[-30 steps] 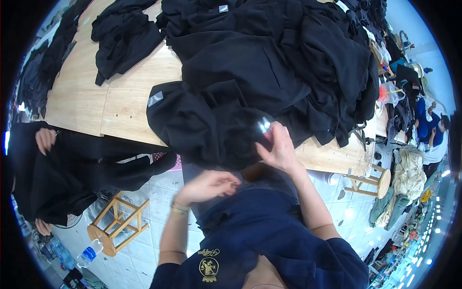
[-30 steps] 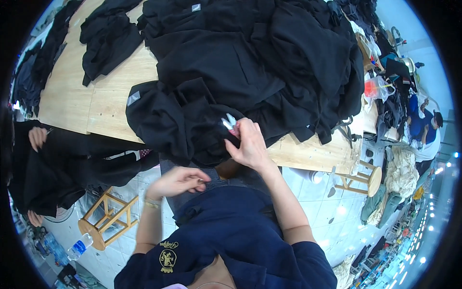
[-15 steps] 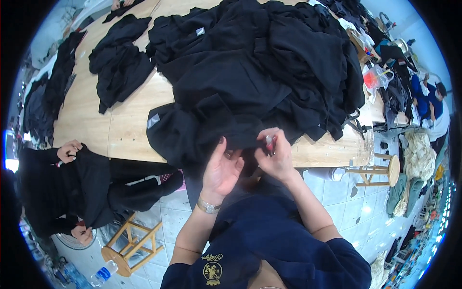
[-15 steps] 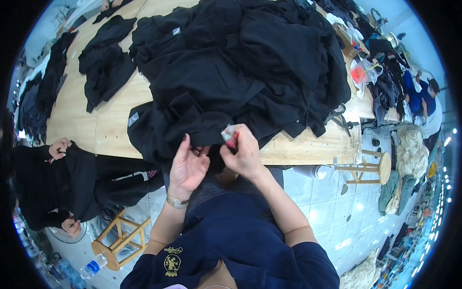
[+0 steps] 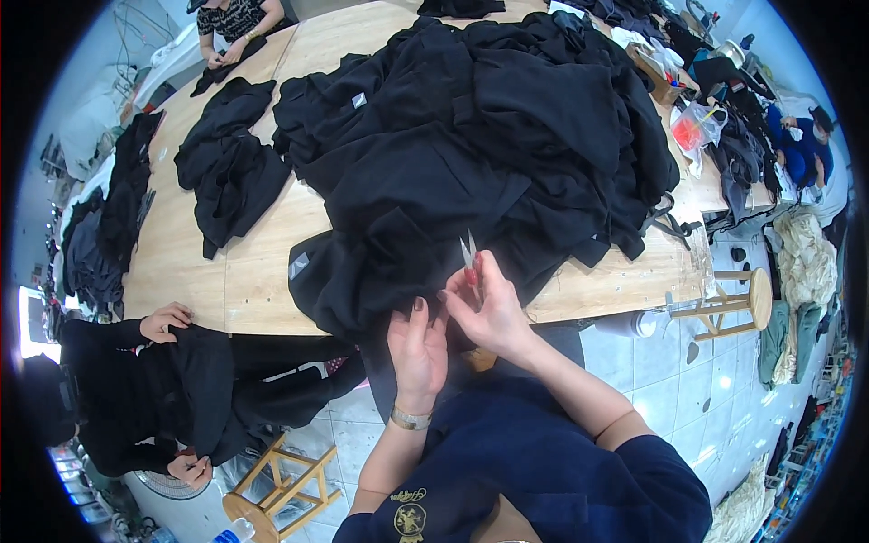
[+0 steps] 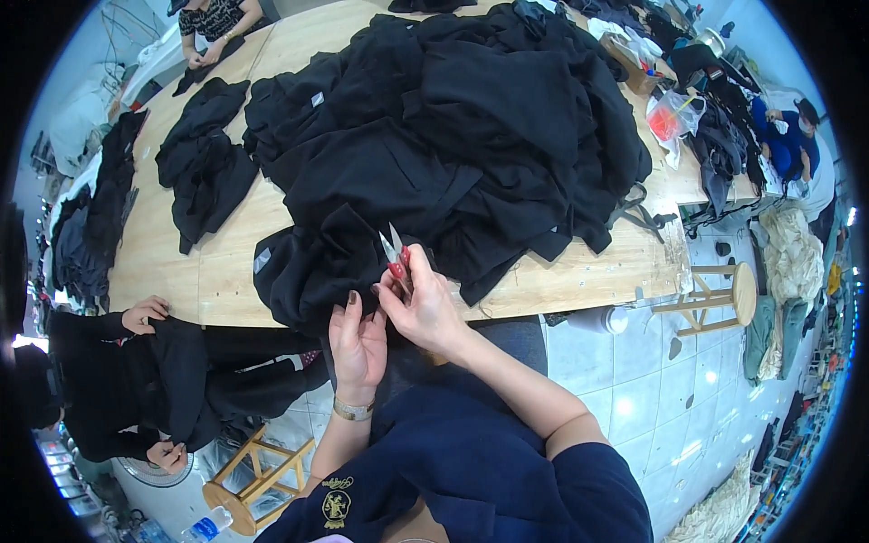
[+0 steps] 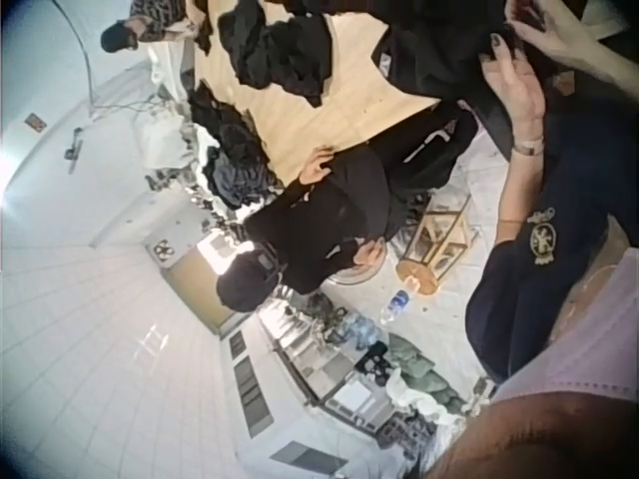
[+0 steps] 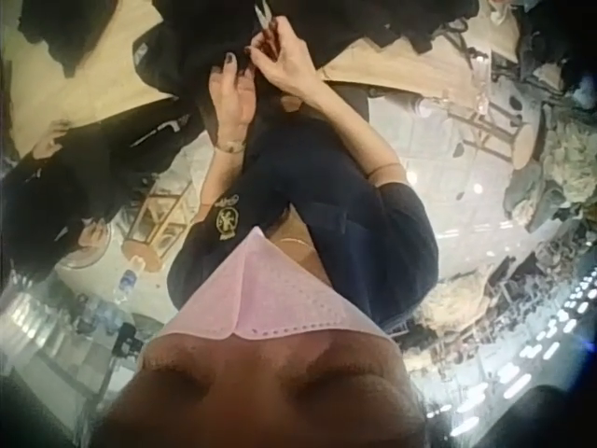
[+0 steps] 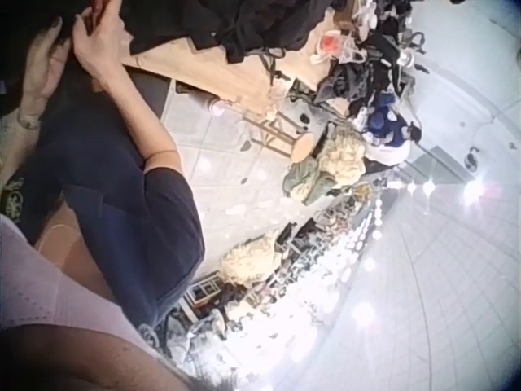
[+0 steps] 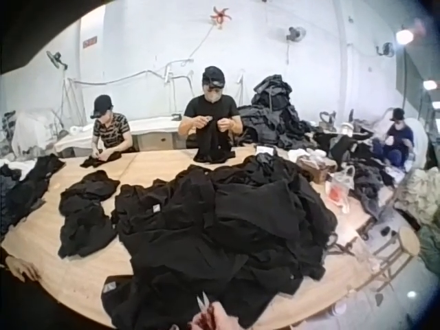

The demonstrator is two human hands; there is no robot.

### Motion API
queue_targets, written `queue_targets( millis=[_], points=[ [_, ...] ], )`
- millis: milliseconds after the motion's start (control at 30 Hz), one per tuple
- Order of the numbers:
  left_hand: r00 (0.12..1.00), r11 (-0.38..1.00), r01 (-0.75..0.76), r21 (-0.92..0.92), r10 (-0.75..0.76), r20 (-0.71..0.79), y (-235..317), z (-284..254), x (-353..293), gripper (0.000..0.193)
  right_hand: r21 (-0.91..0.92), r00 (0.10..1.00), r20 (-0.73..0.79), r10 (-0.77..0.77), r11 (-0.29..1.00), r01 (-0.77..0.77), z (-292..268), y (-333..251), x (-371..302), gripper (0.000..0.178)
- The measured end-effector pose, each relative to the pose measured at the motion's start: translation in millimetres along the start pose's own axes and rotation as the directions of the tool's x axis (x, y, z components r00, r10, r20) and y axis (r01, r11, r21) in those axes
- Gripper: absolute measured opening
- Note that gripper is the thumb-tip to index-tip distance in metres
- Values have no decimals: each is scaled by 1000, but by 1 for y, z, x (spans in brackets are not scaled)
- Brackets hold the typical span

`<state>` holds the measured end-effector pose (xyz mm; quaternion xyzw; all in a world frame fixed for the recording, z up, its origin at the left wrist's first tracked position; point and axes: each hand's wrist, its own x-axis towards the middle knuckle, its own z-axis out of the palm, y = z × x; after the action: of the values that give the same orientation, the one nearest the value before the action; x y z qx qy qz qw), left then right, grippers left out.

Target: Trim excess threads from garments using a small clipper tool.

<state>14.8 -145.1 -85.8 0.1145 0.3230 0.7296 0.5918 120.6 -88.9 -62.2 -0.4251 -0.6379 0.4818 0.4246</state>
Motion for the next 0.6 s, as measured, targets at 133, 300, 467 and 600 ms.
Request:
queue_targets(
  millis=[133, 300, 467, 600],
  points=[
    [997, 997, 14, -78, -19, -72, 4, 6, 3, 14, 454, 998, -54, 15, 891, 11, 1, 12, -2, 23],
    [990, 979, 66, -192, -88, -107, 10, -1, 8, 9, 178, 999, -41, -14, 984, 21, -14, 11, -6, 25],
    [982, 963, 149, -226, -171, -79, 13, -4, 9, 20, -497, 962, 146, -230, 824, 272, -14, 18, -11, 26],
    [982, 961, 157, -228, -175, -63, 13, -5, 9, 20, -558, 948, 168, -271, 766, 318, -13, 26, -13, 25]
  ],
)
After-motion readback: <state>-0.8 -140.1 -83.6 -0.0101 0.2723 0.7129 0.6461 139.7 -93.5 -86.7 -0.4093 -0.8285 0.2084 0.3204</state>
